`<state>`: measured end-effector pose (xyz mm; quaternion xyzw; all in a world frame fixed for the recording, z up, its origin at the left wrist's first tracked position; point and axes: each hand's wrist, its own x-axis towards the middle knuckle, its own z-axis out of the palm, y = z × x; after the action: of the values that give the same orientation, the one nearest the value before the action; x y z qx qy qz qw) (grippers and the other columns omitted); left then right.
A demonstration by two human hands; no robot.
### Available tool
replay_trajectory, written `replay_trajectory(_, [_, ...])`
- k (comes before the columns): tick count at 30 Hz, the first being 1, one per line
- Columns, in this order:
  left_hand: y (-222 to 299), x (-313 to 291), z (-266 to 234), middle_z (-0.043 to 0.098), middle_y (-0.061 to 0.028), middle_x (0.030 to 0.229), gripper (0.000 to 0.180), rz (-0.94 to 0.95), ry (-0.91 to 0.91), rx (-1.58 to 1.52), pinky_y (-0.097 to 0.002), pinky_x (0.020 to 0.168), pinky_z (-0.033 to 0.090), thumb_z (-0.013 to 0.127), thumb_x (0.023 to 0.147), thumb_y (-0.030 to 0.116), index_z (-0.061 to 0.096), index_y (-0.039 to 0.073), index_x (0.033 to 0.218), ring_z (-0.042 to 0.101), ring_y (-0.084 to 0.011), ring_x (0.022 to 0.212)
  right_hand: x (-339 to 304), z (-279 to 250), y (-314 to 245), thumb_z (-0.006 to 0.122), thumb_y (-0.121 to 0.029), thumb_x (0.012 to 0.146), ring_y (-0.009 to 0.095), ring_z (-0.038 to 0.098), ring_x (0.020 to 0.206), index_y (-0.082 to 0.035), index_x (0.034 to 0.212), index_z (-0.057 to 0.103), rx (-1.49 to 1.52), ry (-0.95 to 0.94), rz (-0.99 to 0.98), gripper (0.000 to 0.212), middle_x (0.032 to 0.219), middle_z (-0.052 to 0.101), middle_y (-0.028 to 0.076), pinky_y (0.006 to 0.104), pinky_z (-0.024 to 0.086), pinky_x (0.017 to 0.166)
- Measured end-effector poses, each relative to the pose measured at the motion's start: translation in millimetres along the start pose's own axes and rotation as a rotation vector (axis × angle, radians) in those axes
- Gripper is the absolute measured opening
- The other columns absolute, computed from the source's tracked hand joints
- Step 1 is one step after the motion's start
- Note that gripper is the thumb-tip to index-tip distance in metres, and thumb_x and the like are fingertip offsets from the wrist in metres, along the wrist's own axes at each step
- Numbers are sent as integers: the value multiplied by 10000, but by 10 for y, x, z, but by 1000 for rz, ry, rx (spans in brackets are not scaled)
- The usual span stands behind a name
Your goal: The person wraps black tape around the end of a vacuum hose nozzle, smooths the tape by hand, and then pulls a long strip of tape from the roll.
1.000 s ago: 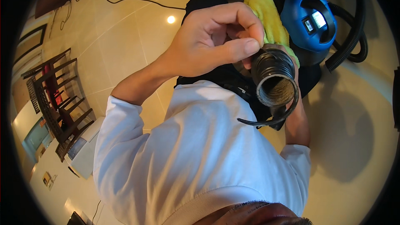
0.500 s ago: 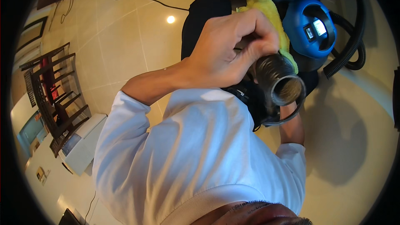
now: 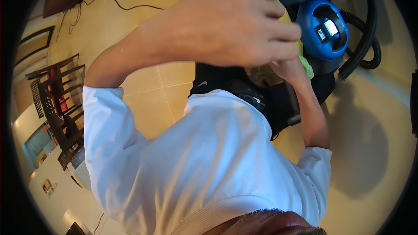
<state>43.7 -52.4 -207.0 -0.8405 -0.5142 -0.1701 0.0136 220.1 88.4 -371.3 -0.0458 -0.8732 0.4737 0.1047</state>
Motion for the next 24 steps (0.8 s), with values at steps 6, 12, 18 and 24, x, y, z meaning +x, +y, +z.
replay_trajectory(6, [434, -165, -158, 647, -67, 1061, 187, -86, 30, -19, -344, 771, 558, 757, 815, 195, 684, 59, 921, 642, -242, 959, 159, -118, -39, 727, -449, 942, 429, 702, 824, -36, 1211, 586, -309, 176, 111, 512, 958, 719, 212, 479, 544, 681])
replay_trajectory(12, [556, -438, 585, 698, -113, 1101, 368, -1096, 917, -378, -363, 790, 571, 629, 1043, 375, 670, 14, 1100, 683, -231, 972, 174, -148, -233, 768, -392, 924, 320, 722, 798, -71, 1200, 621, -501, 456, 59, 448, 953, 696, 118, 379, 563, 648])
replay_trajectory(18, [322, -346, 764, 725, -115, 1038, 421, -1311, 897, -1267, -328, 816, 577, 599, 1050, 435, 687, 28, 1109, 715, -210, 977, 90, -137, -334, 825, -314, 877, 324, 703, 827, -59, 1231, 620, -570, 588, 4, 482, 971, 668, 121, 376, 555, 652])
replay_trajectory(24, [327, -302, 786, 726, -103, 964, 223, -1098, 958, -1235, -276, 766, 574, 677, 1029, 239, 699, 18, 1023, 710, -179, 879, 109, -157, -349, 828, -239, 883, 328, 714, 842, -29, 1228, 605, -491, 622, -34, 461, 990, 689, 147, 359, 567, 683])
